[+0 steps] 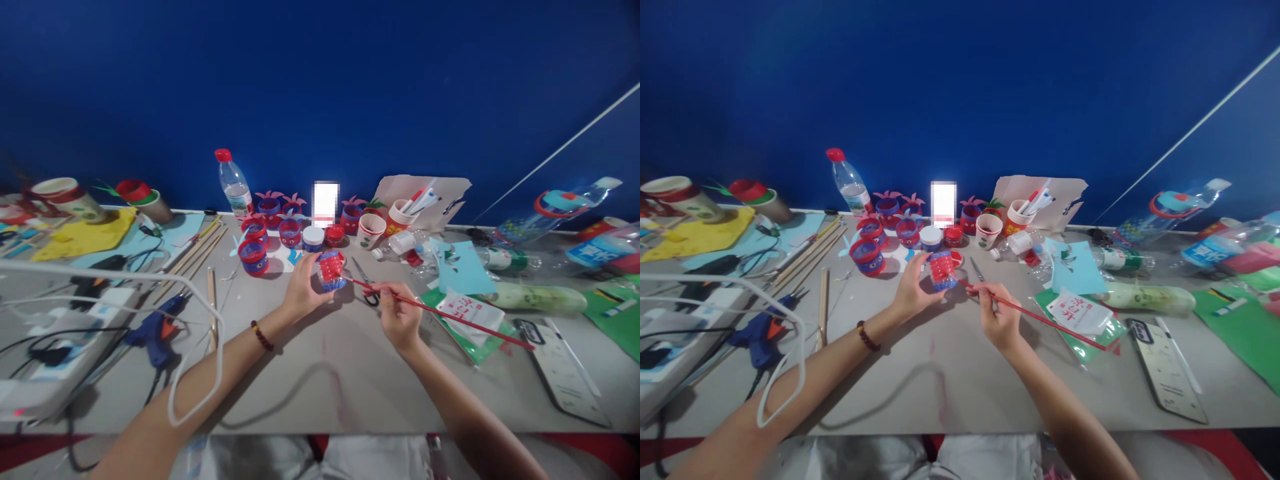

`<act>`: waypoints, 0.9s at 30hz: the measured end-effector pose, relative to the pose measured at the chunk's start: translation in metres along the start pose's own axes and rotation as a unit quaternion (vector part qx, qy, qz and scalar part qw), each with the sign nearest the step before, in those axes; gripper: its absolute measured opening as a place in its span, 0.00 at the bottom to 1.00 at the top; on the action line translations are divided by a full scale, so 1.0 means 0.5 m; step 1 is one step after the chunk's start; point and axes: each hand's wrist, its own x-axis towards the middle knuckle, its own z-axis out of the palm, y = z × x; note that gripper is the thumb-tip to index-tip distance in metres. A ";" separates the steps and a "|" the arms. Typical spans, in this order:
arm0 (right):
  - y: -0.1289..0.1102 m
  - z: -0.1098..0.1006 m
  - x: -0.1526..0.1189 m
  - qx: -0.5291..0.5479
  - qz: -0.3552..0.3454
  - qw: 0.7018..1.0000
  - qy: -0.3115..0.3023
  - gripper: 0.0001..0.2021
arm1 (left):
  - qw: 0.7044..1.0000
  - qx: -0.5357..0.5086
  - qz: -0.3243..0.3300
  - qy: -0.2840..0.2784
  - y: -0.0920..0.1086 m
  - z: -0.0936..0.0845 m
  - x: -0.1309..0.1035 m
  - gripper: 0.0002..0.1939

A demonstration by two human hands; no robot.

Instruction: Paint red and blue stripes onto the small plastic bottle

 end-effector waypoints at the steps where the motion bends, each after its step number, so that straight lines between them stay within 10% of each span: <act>1: -0.001 0.000 0.001 0.009 0.008 1.000 0.008 0.08 | 1.000 -0.005 0.000 -0.002 0.001 0.000 0.000 0.44; 27: 0.017 -0.005 0.021 0.063 0.132 0.987 0.064 0.15 | 0.995 -0.084 -0.048 -0.011 0.008 -0.008 0.004 0.42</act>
